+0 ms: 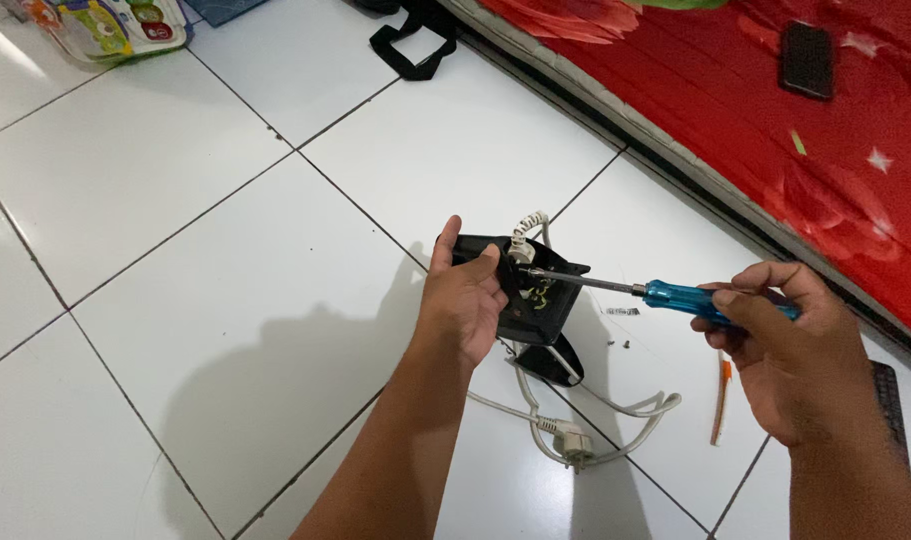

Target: The person picks up an electric clothes iron from the tiled floor and uses a screwdriver to unscrew its rear housing screws. They remove screws, open the housing, and continue unscrewing and manipulating the internal components and cord connection inside the iron.

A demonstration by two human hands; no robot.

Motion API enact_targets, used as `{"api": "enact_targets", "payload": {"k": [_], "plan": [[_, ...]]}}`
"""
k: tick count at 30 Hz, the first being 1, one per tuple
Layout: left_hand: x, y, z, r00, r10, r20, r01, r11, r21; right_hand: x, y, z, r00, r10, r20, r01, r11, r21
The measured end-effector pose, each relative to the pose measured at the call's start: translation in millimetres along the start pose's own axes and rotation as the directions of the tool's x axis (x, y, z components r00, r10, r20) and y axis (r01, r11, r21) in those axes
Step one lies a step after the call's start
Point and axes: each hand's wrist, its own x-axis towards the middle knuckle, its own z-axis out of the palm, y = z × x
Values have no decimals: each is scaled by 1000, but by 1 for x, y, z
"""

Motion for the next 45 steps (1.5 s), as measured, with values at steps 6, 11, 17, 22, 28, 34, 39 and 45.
{"api": "enact_targets", "payload": {"k": [6, 11, 17, 22, 28, 34, 39, 45], "plan": [[0, 0, 1, 999, -14, -32, 15, 999, 44, 7, 7, -12, 1000, -9, 23, 8, 1000, 25], [2, -3, -2, 1000, -1, 26, 1, 1000, 21, 25, 24, -41, 1000, -12, -27, 11, 1000, -23], [4, -6, -5, 1000, -25, 10, 24, 997, 78, 41, 59, -81, 985, 104, -138, -116, 990, -85], [3, -12, -4, 999, -37, -10, 38, 994, 103, 51, 94, -99, 955, 216, -203, -232, 971, -57], [-2, -23, 0, 998, -54, -38, 59, 989, 139, 59, 131, -109, 929, 331, -163, -329, 943, 42], [-7, -18, 3, 997, -51, -52, 58, 987, 152, 58, 144, -101, 883, 436, -174, -428, 900, 83], [-11, -18, 5, 998, -49, -27, 53, 986, 155, 55, 141, -100, 874, 434, -219, -428, 900, 76], [-10, -18, 4, 999, -44, -30, 48, 985, 165, 56, 135, -102, 905, 380, -193, -380, 924, 37]]}}
